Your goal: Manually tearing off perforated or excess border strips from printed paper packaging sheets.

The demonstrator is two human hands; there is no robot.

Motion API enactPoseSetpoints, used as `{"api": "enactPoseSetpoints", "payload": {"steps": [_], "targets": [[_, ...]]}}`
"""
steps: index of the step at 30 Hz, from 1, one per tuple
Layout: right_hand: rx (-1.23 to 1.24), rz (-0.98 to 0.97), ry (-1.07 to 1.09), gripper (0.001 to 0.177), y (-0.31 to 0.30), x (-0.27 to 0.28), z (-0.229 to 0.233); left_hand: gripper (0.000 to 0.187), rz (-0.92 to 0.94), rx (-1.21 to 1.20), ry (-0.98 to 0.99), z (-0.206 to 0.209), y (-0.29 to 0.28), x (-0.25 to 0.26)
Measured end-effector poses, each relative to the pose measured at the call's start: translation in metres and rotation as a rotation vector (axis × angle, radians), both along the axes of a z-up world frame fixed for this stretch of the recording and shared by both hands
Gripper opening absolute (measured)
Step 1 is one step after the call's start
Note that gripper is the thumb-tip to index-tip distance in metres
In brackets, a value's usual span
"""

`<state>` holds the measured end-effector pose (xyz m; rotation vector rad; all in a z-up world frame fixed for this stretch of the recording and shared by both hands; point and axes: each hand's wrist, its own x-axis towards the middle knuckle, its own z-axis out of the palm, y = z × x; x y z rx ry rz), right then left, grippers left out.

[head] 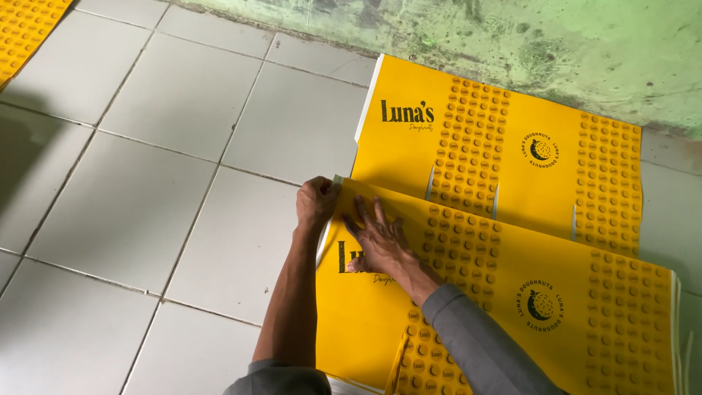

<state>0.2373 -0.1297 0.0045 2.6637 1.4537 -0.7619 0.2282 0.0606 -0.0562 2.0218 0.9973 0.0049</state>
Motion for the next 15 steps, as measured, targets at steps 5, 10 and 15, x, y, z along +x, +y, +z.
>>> {"api": "enactPoseSetpoints", "payload": {"steps": [5,10,15], "targets": [[-0.041,0.024,-0.017,0.117,0.003,0.000,0.006,0.018,0.015,0.069,0.042,-0.012,0.004,0.011],[-0.047,0.012,0.009,0.114,0.003,-0.004,0.018,0.019,0.074,0.020,-0.014,-0.021,0.027,0.006],[-0.019,0.012,0.016,0.124,0.000,0.002,0.000,0.027,0.065,-0.041,-0.034,0.036,0.044,-0.026]]}}
